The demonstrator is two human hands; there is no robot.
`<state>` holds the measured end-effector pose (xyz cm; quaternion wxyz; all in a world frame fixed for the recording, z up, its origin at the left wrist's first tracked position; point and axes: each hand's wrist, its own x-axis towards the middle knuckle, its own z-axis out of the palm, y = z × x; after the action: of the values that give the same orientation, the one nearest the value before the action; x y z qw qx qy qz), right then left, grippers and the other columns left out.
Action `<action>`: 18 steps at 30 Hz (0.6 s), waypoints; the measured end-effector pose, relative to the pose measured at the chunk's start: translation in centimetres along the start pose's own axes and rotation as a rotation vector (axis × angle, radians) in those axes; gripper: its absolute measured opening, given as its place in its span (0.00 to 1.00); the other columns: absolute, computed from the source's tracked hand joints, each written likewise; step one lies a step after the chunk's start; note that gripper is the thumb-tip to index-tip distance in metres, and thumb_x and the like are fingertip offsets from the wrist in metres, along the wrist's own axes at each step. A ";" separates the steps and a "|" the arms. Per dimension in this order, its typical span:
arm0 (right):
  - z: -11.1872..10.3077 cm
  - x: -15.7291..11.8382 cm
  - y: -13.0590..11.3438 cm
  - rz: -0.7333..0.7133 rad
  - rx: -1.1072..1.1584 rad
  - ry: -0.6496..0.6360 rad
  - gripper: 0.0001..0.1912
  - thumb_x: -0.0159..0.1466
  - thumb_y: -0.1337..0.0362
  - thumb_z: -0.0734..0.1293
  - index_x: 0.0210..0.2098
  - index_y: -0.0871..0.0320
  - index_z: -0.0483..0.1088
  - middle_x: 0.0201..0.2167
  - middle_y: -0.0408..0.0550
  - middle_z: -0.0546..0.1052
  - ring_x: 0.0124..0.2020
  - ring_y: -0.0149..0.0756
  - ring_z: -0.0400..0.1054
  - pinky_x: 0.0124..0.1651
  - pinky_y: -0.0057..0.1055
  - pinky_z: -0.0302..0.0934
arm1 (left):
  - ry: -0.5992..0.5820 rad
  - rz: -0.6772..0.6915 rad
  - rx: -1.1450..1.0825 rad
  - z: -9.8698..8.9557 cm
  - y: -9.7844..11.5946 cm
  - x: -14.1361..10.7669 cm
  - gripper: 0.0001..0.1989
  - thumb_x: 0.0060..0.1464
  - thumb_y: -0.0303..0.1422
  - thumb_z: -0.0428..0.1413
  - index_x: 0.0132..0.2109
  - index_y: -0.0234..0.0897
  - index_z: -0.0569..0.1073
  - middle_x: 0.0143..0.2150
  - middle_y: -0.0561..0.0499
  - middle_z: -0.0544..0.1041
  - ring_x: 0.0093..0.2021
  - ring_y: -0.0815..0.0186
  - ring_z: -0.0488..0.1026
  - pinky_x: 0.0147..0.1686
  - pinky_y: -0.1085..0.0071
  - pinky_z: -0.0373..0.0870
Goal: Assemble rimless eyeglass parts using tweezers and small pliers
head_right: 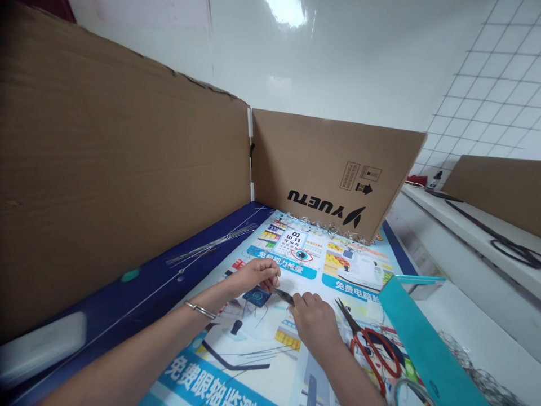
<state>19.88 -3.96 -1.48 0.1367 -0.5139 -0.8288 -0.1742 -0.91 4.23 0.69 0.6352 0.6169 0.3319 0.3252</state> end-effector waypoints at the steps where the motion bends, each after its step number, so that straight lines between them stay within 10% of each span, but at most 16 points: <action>1: -0.1 0.0 0.0 0.017 0.028 -0.022 0.11 0.62 0.60 0.58 0.42 0.55 0.65 0.31 0.47 0.69 0.33 0.34 0.62 0.32 0.29 0.49 | -0.010 0.001 0.007 0.0 0.0 0.0 0.14 0.51 0.41 0.50 0.35 0.33 0.67 0.31 0.47 0.75 0.27 0.68 0.73 0.29 0.72 0.68; 18: -3.5 1.3 0.0 0.230 0.380 -0.356 0.12 0.60 0.57 0.58 0.34 0.52 0.71 0.31 0.44 0.74 0.32 0.32 0.66 0.32 0.24 0.50 | -0.067 0.039 0.020 0.3 0.5 -0.5 0.14 0.51 0.41 0.50 0.35 0.32 0.67 0.32 0.46 0.74 0.29 0.69 0.73 0.32 0.72 0.68</action>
<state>19.51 -4.37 2.17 0.1021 -0.5923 -0.7937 0.0940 -0.95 3.67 1.17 0.6333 0.6403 0.3016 0.3131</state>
